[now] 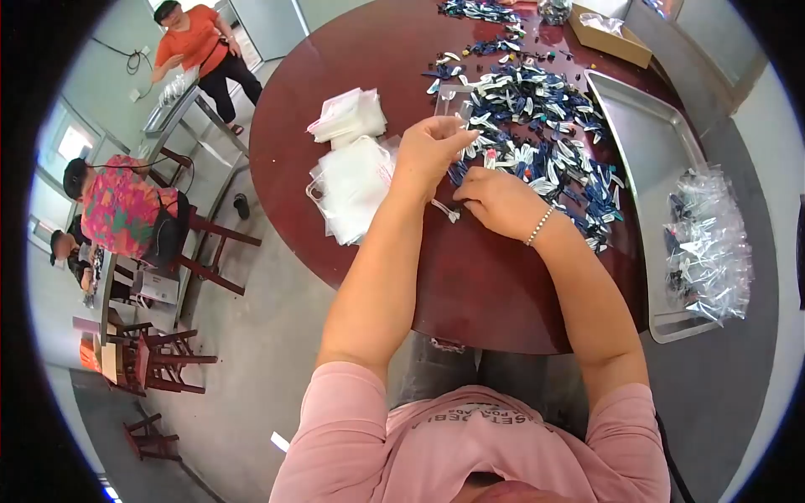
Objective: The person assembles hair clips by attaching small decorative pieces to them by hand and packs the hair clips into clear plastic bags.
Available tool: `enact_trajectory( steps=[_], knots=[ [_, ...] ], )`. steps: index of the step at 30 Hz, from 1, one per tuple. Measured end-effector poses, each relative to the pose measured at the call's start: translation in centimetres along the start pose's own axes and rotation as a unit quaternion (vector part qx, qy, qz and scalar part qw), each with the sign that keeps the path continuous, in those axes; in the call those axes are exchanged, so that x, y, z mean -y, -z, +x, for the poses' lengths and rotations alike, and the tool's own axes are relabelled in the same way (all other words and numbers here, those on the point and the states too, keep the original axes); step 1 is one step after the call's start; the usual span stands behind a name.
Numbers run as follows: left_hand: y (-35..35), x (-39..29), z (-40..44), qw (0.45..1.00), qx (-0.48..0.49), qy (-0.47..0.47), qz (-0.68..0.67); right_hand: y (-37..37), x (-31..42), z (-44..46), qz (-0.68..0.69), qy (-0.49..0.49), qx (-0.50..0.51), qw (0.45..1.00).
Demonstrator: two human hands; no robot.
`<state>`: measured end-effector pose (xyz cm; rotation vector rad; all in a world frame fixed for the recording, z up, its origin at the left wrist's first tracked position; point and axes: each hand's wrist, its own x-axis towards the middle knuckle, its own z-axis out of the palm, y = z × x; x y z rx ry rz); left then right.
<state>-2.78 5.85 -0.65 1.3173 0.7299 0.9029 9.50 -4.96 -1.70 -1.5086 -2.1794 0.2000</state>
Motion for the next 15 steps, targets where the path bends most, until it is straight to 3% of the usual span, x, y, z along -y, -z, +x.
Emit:
enact_trajectory(
  steps=[15],
  knots=[
    [0.1,-0.1,-0.1,1.0,0.006,-0.008,-0.018,-0.6,0.5,0.1,0.05,0.009,0.026,0.998]
  ],
)
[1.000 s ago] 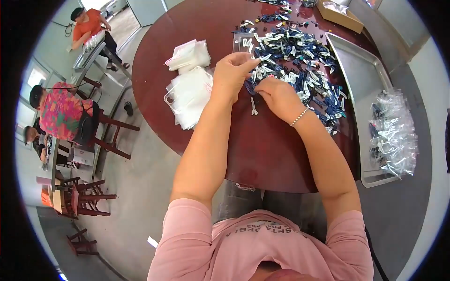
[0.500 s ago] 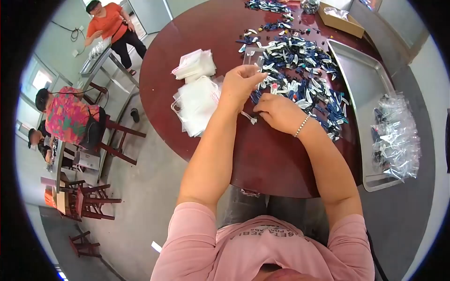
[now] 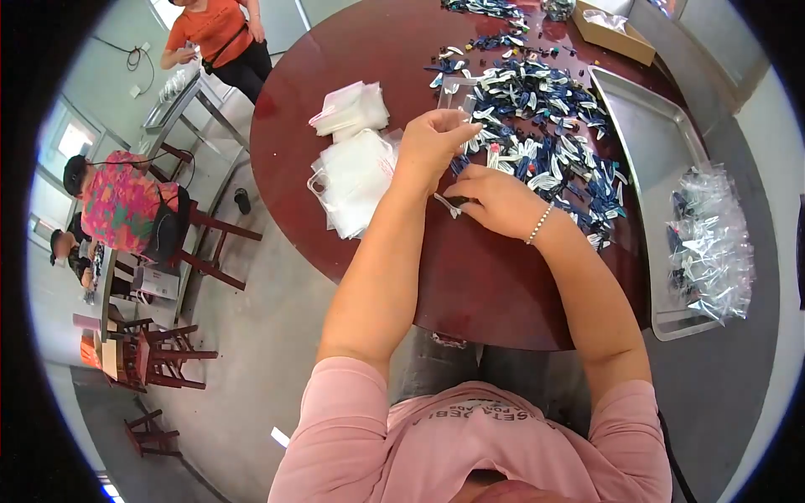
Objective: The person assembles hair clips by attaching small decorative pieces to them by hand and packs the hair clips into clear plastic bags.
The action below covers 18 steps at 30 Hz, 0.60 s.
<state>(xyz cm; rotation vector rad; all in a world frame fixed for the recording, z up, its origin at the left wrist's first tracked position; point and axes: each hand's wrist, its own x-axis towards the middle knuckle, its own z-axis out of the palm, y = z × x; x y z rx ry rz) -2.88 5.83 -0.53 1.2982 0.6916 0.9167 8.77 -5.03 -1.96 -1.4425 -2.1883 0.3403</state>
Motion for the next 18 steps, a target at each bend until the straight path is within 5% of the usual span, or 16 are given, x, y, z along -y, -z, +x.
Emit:
enact_trajectory(
  steps=[10,18],
  knots=[
    [-0.1,0.8,0.2,0.998,0.045,0.003,0.051,0.0,-0.3,0.2,-0.02,-0.022,-0.031,0.999],
    [-0.4,0.1,-0.2,0.998,0.055,-0.001,0.026,4.5,-0.7,-0.2,0.077,-0.093,-0.254,0.96]
  ],
)
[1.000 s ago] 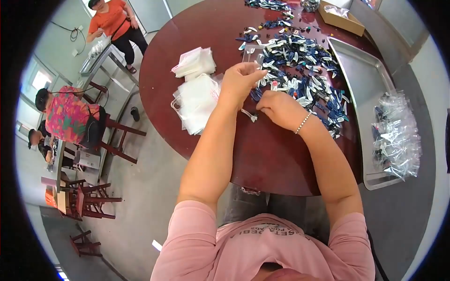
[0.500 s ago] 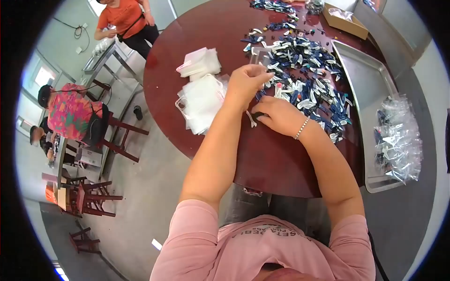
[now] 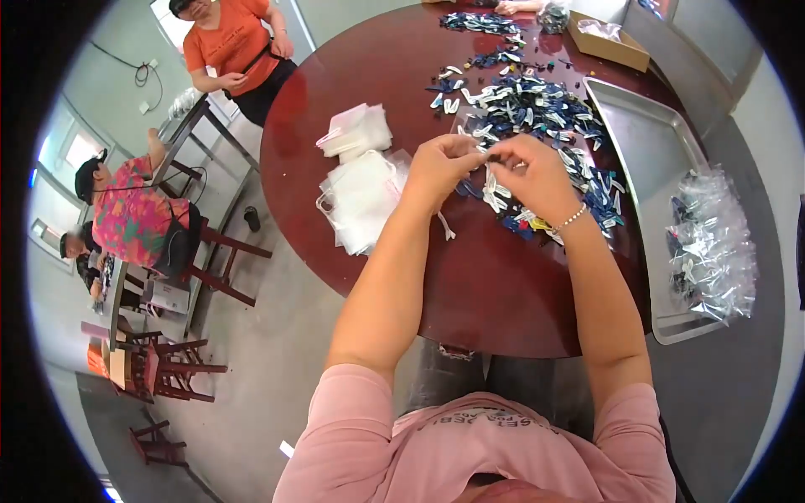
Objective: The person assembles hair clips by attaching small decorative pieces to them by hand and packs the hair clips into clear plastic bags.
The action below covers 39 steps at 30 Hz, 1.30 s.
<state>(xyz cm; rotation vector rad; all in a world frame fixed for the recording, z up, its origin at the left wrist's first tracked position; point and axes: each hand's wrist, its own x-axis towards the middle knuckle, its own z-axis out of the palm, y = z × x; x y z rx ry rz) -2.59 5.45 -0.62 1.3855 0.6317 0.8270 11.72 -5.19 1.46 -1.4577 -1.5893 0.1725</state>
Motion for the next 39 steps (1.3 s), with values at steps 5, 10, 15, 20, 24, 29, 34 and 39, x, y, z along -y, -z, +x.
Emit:
enact_trajectory(
  steps=[5,10,15,20,24,29,34,39],
  knots=[
    [-0.6,-0.4,-0.6,0.998,0.051,0.009,0.034,0.6,-0.7,0.3,0.06,-0.032,-0.094,0.993],
    [-0.9,1.2,-0.3,0.985,0.115,-0.018,0.127,0.6,-0.5,0.0,0.027,0.004,-0.094,0.995],
    [-1.0,0.3,-0.7,0.983,0.135,0.015,0.12,0.7,-0.9,0.0,0.05,-0.014,-0.101,0.994],
    [-0.4,0.3,-0.2,0.997,0.058,0.049,0.033,3.3,-2.2,0.2,-0.002,-0.073,-0.041,0.996],
    [-0.1,0.1,-0.2,0.998,-0.005,0.06,-0.001,3.8,-2.6,-0.5,-0.102,-0.082,0.114,0.985],
    [0.1,-0.4,-0.3,0.999,-0.013,0.048,-0.008,2.4,-4.7,-1.5,-0.254,0.065,0.131,0.956],
    [0.4,-0.3,-0.1,0.999,-0.031,0.037,-0.012,2.5,-4.6,-1.2,-0.253,0.042,0.142,0.956],
    [0.3,-0.2,-0.1,0.999,-0.032,0.036,-0.005,2.0,-3.8,-1.1,-0.228,0.038,0.118,0.966]
  ],
)
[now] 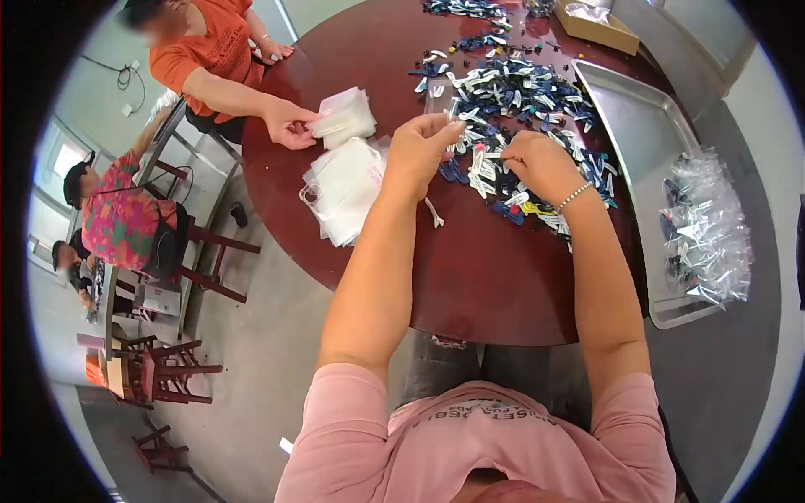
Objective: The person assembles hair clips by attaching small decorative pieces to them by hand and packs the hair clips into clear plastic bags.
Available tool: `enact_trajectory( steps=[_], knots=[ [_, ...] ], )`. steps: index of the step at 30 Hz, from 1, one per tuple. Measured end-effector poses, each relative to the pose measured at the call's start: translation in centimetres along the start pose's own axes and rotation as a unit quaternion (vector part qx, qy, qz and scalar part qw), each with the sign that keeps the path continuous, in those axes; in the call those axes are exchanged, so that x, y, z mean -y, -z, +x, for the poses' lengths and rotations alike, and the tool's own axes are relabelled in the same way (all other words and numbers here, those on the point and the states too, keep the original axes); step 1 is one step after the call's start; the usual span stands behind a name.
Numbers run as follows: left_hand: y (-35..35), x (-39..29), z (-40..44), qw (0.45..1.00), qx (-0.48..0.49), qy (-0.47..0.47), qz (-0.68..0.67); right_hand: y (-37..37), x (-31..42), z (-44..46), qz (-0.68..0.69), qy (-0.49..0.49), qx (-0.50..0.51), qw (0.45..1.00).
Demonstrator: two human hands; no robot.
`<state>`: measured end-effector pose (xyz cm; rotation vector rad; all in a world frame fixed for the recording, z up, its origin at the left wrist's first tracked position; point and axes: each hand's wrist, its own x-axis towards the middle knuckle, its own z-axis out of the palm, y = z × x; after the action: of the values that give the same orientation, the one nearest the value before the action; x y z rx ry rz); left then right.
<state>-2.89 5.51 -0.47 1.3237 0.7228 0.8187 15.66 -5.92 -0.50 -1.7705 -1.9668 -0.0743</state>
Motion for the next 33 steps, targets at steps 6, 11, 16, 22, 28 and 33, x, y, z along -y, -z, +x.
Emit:
enact_trajectory(
  steps=[6,11,16,22,28,33],
  knots=[
    [0.2,-0.1,0.0,1.0,0.008,-0.015,0.005,-2.3,2.5,0.7,-0.02,0.056,-0.076,0.995],
    [0.1,-0.2,-0.1,1.0,-0.002,-0.021,0.0,-2.9,3.3,0.7,0.023,0.003,-0.042,0.999],
    [0.2,-0.2,-0.2,1.0,0.005,-0.028,-0.004,-2.7,2.0,0.9,0.223,-0.112,0.001,0.968],
    [0.2,-0.1,0.1,0.999,0.011,-0.032,0.008,-1.9,1.3,1.4,0.401,-0.217,0.01,0.89],
    [0.2,-0.2,-0.1,1.0,0.015,-0.026,-0.009,-2.5,0.3,1.1,0.252,-0.208,-0.028,0.945],
    [0.2,-0.2,0.0,1.0,0.013,-0.02,0.001,-3.0,-0.6,1.1,0.2,-0.193,-0.049,0.959]
  ],
)
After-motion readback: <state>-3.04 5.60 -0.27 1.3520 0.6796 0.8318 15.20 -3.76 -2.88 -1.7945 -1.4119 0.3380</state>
